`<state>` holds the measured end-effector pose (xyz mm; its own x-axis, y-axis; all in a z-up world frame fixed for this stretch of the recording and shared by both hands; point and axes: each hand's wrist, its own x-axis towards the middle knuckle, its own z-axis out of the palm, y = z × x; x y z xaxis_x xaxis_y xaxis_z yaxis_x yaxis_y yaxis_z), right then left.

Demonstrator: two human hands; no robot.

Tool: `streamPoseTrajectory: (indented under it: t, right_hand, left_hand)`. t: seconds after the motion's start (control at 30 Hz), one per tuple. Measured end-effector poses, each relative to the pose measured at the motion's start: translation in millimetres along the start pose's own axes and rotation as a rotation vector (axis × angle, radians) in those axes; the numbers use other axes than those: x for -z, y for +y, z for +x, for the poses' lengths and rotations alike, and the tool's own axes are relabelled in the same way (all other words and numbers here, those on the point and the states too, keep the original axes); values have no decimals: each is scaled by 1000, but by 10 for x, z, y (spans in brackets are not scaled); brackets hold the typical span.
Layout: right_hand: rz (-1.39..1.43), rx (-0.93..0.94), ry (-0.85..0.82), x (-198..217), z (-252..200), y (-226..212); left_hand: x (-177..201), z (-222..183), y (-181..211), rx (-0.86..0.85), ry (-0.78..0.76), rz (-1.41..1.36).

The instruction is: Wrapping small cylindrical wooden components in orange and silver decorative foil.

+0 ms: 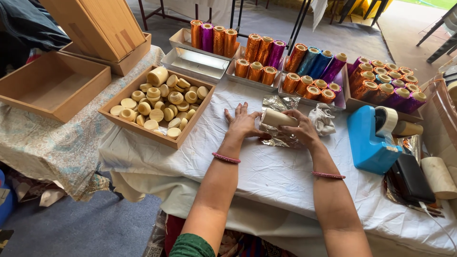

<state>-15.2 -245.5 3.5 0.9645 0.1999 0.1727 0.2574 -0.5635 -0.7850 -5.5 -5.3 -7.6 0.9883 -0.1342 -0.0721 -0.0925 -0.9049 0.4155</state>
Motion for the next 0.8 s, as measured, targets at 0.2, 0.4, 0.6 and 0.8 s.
streamPoseTrajectory:
  t: [0.2, 0.4, 0.6, 0.8]
  right_hand:
    - [-53, -51, 9, -19, 44, 64]
    - [-115, -35, 11, -29, 1, -29]
    - [-168, 23, 8, -18, 9, -31]
    - [-297, 224, 60, 22, -8, -12]
  left_hand:
    - [10, -21, 17, -13, -3, 12]
    - [-14, -3, 10, -2, -7, 15]
    - [2, 5, 32, 16, -2, -5]
    - [-167, 207, 27, -286, 237, -234]
